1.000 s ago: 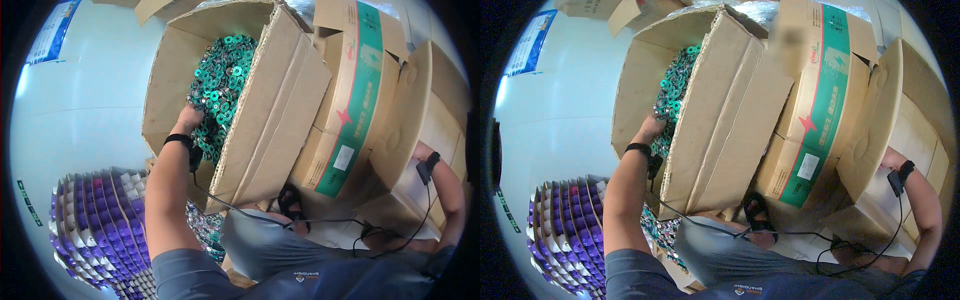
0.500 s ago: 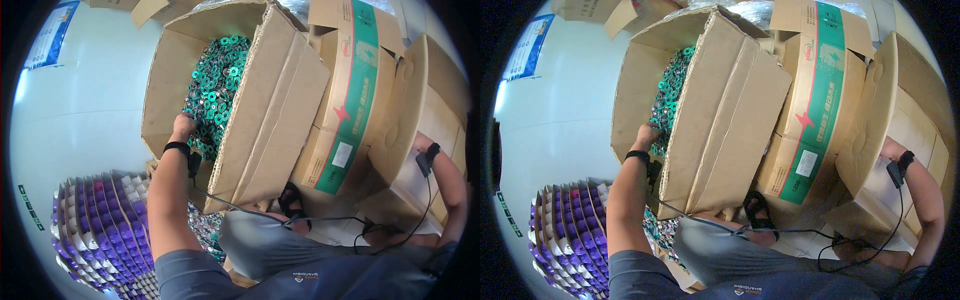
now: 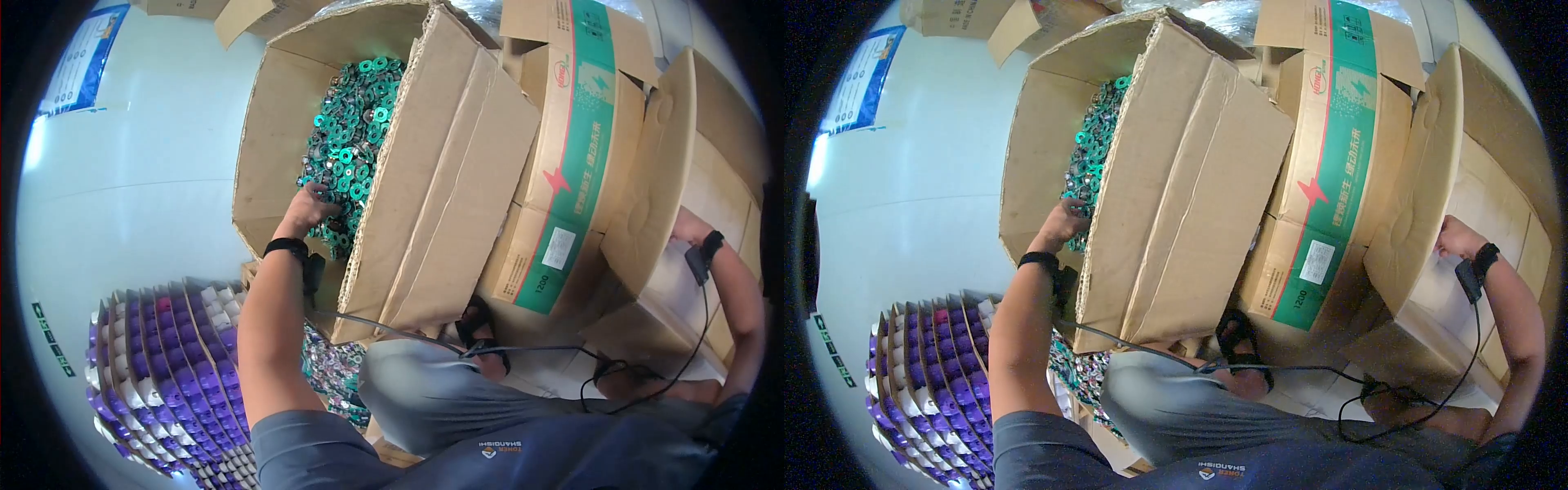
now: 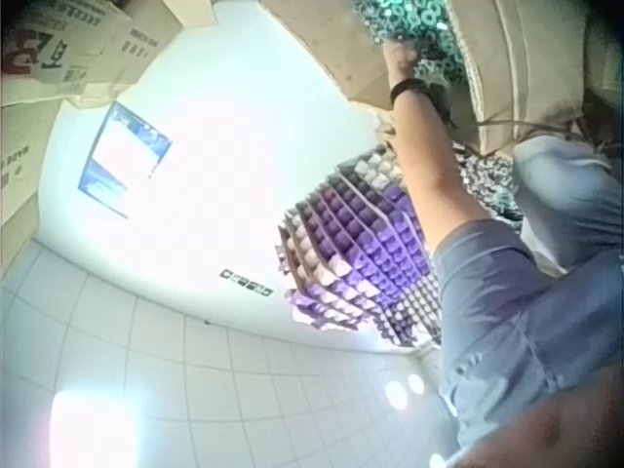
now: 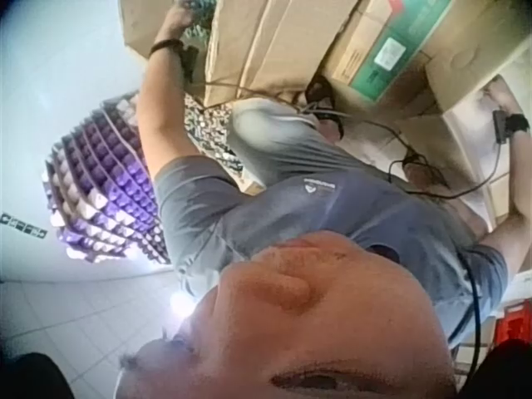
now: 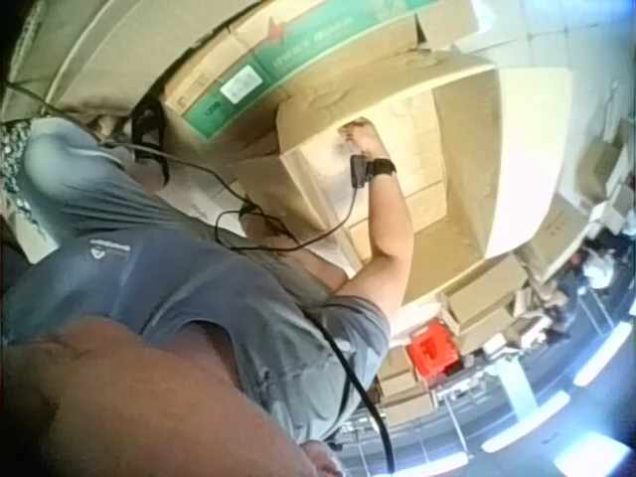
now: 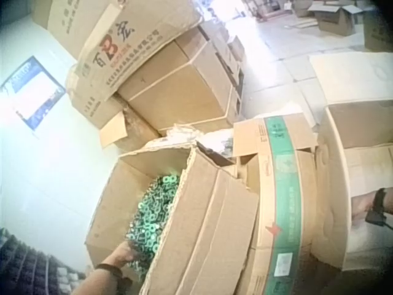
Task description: Picking up electronic components from a box and arranging them into rows in another box on the floor.
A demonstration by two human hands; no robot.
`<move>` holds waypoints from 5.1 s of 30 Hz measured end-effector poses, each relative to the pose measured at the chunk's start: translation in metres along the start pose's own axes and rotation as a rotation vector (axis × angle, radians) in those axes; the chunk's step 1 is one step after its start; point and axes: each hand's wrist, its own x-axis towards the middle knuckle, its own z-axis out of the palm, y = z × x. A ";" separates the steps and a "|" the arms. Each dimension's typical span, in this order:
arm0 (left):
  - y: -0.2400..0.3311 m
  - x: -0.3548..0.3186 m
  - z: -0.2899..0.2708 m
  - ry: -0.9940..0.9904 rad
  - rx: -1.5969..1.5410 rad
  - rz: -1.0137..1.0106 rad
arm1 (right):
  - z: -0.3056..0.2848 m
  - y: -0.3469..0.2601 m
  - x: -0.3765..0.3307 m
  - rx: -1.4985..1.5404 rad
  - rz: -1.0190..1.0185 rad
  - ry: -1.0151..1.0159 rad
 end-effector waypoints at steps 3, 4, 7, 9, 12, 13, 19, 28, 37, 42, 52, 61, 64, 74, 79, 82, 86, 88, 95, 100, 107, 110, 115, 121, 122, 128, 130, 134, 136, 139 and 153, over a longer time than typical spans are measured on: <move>0.014 -0.001 0.006 0.006 0.213 -0.034 | -0.002 -0.003 0.002 -0.020 -0.026 0.005; 0.016 0.000 0.008 0.096 0.319 -0.011 | -0.002 -0.004 0.004 -0.038 -0.053 0.004; 0.017 0.001 0.010 0.184 0.435 0.015 | -0.004 -0.005 0.005 -0.025 -0.038 0.056; 0.016 -0.001 0.010 0.187 0.446 0.022 | -0.007 -0.005 0.003 -0.016 -0.025 0.059; 0.027 -0.006 0.012 0.172 0.384 -0.009 | -0.010 0.002 -0.007 0.004 0.003 0.064; 0.028 -0.007 0.011 0.175 0.383 0.005 | -0.012 0.004 -0.012 -0.001 0.009 0.057; 0.016 -0.026 -0.021 0.228 0.220 0.012 | -0.037 -0.026 -0.013 -0.119 -0.185 0.108; 0.214 -0.116 -0.072 -0.295 -1.333 0.513 | -0.173 -0.083 -0.123 -0.252 -0.577 0.359; 0.383 -0.168 0.060 -0.983 -1.258 0.473 | 0.045 -0.248 -0.181 -0.307 -1.098 0.536; 0.434 -0.173 0.114 -1.091 -1.291 0.408 | 0.013 -0.192 -0.160 -0.366 -1.208 0.804; 0.466 -0.177 0.178 -1.011 -1.260 0.403 | -0.112 -0.100 -0.086 0.326 -0.549 0.442; 0.476 -0.196 0.225 -0.970 -1.089 0.415 | -0.123 -0.051 0.061 -0.290 -0.311 0.915; 0.480 -0.201 0.232 -0.934 -1.040 0.439 | -0.123 -0.044 0.095 -0.274 -0.188 0.902; 0.480 -0.205 0.237 -0.849 -1.003 0.432 | -0.102 -0.069 0.103 -0.301 -0.198 0.809; 0.483 -0.208 0.235 -0.831 -0.962 0.414 | -0.113 -0.067 0.087 -0.441 -0.247 0.660; 0.485 -0.215 0.239 -0.733 -0.902 0.463 | -0.128 -0.068 0.052 -0.328 -0.368 0.711; 0.486 -0.222 0.242 -0.535 -0.714 0.666 | -0.128 -0.091 -0.041 0.064 -0.504 0.158; 0.493 -0.221 0.242 -0.675 -0.794 0.616 | -0.120 -0.095 -0.098 0.123 -0.674 0.066; 0.491 -0.189 0.232 -0.988 -1.119 0.476 | -0.090 -0.126 -0.147 -0.040 -0.967 -0.116; 0.496 -0.189 0.232 -0.966 -1.179 0.423 | -0.089 -0.125 -0.128 -0.052 -0.984 0.041; 0.489 -0.182 0.235 -0.887 -1.100 0.476 | -0.137 -0.070 0.001 0.383 -0.511 0.412; 0.492 -0.187 0.238 -0.821 -1.024 0.508 | -0.138 -0.049 0.069 0.317 -0.358 0.689; 0.493 -0.186 0.237 -0.781 -0.952 0.513 | -0.129 -0.064 0.117 -0.086 -0.121 0.924; 0.499 -0.194 0.238 -0.759 -0.913 0.505 | -0.131 -0.061 0.142 -0.395 -0.080 0.918; 0.498 -0.193 0.238 -0.759 -0.914 0.502 | -0.131 -0.062 0.139 -0.314 -0.054 0.876; 0.495 -0.192 0.239 -0.759 -0.928 0.512 | -0.121 -0.052 0.117 -0.399 -0.160 0.807; 0.492 -0.188 0.236 -0.840 -0.970 0.529 | -0.120 -0.052 0.113 -0.401 -0.221 0.802; 0.481 -0.186 0.217 -1.015 -1.240 0.541 | -0.118 -0.050 0.107 -0.349 -0.234 0.766; 0.486 -0.206 0.195 -1.212 -1.368 0.662 | -0.135 -0.005 0.101 -0.340 -0.246 0.875; 0.474 -0.262 0.122 -1.233 -1.410 0.898 | -0.124 -0.049 0.099 -0.271 -0.376 0.844; 0.436 -0.285 0.104 -1.131 -1.233 1.033 | -0.133 -0.016 0.068 -0.223 -0.259 0.858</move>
